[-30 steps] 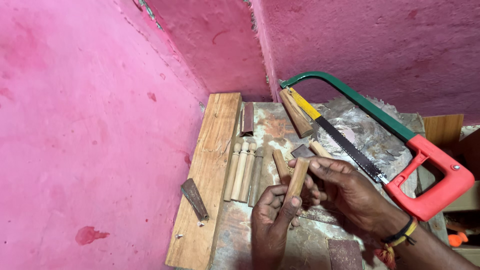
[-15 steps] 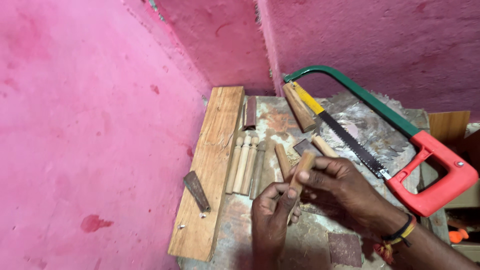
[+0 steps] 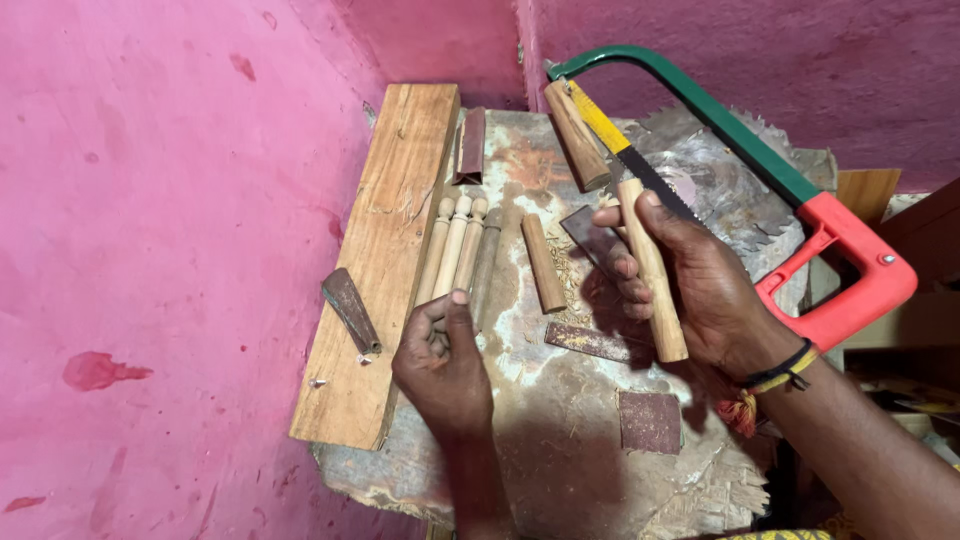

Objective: The person picks up small wooden dowels and uses a sanding block to smooth their surfaces. They rotate the dowels and sand different sections, then place them back on the workbench among other dowels and tools.

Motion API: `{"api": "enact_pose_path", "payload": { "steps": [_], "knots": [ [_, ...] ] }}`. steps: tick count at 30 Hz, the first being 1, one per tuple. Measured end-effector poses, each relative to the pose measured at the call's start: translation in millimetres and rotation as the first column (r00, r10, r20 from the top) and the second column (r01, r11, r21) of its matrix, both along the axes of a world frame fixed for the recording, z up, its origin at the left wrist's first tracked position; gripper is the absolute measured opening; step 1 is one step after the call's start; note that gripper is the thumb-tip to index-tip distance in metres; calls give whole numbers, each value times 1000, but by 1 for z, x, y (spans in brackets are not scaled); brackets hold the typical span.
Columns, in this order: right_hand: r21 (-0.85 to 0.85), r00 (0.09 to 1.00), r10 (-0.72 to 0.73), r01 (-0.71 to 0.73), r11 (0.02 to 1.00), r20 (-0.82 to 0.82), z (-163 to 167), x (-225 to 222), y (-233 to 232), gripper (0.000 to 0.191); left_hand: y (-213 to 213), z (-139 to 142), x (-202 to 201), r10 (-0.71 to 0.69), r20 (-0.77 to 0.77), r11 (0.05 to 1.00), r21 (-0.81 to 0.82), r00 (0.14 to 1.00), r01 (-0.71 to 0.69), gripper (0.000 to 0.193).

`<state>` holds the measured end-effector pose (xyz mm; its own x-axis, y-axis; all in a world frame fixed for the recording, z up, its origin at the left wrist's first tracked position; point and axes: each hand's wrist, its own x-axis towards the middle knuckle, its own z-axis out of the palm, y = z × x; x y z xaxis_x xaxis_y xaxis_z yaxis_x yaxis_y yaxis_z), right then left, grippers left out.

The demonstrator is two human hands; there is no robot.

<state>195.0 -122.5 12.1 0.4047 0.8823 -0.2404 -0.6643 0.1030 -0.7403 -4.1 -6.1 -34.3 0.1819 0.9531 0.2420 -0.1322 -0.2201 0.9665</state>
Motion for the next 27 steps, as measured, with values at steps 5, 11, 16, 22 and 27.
{"api": "enact_pose_path", "payload": {
  "steps": [5,11,16,22,27],
  "knots": [
    [-54,995,43,-48,997,-92,2,-4,1,51,-7,16,3,-211,-245,977,-64,946,202,12],
    [-10,992,33,-35,999,-125,4,4,0,52,-33,34,19,-361,-785,734,94,503,673,38],
    [21,991,27,-25,999,-129,4,8,-3,52,-38,47,25,-443,-815,731,-87,373,677,48],
    [6,992,18,-17,1000,-127,5,9,-2,55,-38,55,22,-465,-783,782,-145,412,606,28],
    [67,994,25,-18,998,-108,7,6,-3,55,-34,48,23,-459,-619,807,8,637,590,19]
  ]
}}
